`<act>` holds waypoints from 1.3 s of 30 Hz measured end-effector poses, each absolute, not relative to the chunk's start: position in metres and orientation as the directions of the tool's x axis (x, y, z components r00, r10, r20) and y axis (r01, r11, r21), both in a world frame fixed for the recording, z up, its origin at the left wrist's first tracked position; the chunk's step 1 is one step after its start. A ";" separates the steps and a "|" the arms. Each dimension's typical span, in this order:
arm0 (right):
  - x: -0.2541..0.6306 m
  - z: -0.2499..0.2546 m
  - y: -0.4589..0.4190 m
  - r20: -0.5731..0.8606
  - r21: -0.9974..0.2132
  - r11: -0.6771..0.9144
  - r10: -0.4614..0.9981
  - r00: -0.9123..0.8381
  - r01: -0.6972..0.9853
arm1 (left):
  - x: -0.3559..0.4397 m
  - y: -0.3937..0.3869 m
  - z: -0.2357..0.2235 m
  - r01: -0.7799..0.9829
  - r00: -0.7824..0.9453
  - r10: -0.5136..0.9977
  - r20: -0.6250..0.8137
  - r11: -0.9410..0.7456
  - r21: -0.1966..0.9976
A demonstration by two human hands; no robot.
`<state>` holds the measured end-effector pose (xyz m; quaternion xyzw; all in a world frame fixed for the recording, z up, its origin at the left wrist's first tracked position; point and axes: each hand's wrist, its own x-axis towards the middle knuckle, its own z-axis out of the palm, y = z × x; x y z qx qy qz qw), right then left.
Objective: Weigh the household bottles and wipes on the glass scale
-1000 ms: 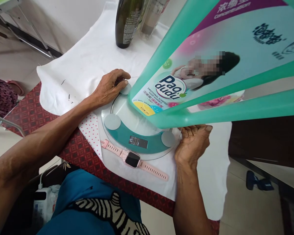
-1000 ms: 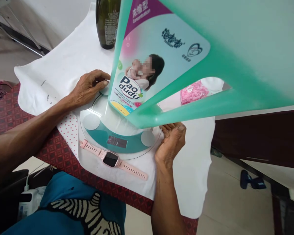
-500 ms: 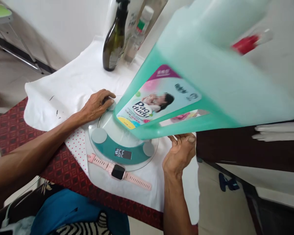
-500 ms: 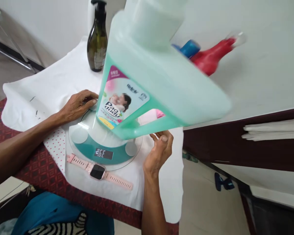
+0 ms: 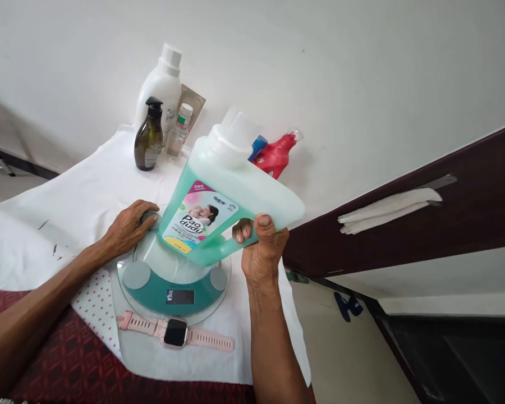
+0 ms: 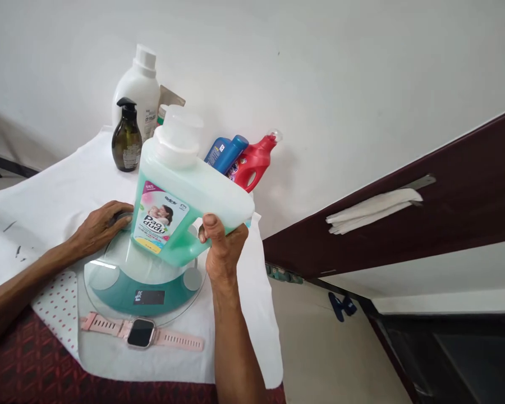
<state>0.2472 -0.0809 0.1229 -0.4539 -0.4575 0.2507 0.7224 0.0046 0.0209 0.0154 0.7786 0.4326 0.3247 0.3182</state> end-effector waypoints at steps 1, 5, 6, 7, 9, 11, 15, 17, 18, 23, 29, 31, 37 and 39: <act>0.246 0.125 -0.080 0.418 -0.887 0.461 0.781 0.464 0.025 | 0.005 0.021 0.014 0.468 0.416 0.879 0.232 -0.426 0.774; 0.243 0.134 -0.073 0.366 -0.900 0.437 0.753 0.547 0.000 | 0.004 0.020 0.011 0.465 0.392 0.889 0.235 -0.412 0.783; 0.244 0.138 -0.072 0.359 -0.903 0.429 0.743 0.565 0.010 | 0.004 0.019 0.011 0.462 0.384 0.893 0.233 -0.405 0.789; 0.246 0.141 -0.071 0.363 -0.902 0.430 0.726 0.585 0.026 | 0.004 0.019 0.011 0.460 0.378 0.897 0.228 -0.396 0.795; 0.256 0.150 -0.070 0.400 -0.885 0.458 0.663 0.633 0.079 | 0.005 0.018 0.011 0.458 0.372 0.903 0.215 -0.380 0.803; 0.272 0.160 -0.073 0.444 -0.861 0.488 0.584 0.680 0.143 | 0.007 0.018 0.012 0.460 0.364 0.908 0.206 -0.367 0.808; 0.306 0.176 -0.084 0.493 -0.837 0.466 0.414 0.765 0.287 | 0.009 0.018 0.012 0.451 0.351 0.914 0.202 -0.354 0.819; 0.321 0.178 -0.090 0.522 -0.824 0.433 0.329 0.787 0.366 | 0.010 0.018 0.012 0.448 0.345 0.917 0.198 -0.347 0.824; 0.327 0.177 -0.092 0.535 -0.819 0.414 0.302 0.789 0.397 | 0.010 0.018 0.012 0.450 0.342 0.919 0.195 -0.342 0.825; 0.364 0.150 -0.090 0.494 -0.851 0.350 0.284 0.822 0.391 | 0.010 0.018 0.015 0.467 0.332 0.927 0.177 -0.324 0.823; 0.389 0.116 -0.057 0.392 -0.896 0.357 0.361 0.846 0.263 | 0.010 0.018 0.016 0.479 0.324 0.932 0.164 -0.312 0.821; 0.386 0.114 -0.040 0.371 -0.899 0.370 0.356 0.857 0.235 | 0.010 0.018 0.016 0.481 0.325 0.932 0.162 -0.310 0.820; 0.366 0.110 0.020 0.401 -0.884 0.388 0.344 0.849 0.260 | 0.010 0.018 0.016 0.469 0.327 0.929 0.175 -0.320 0.823; 0.362 0.106 0.043 0.414 -0.880 0.380 0.322 0.851 0.284 | 0.010 0.018 0.014 0.461 0.335 0.925 0.178 -0.325 0.826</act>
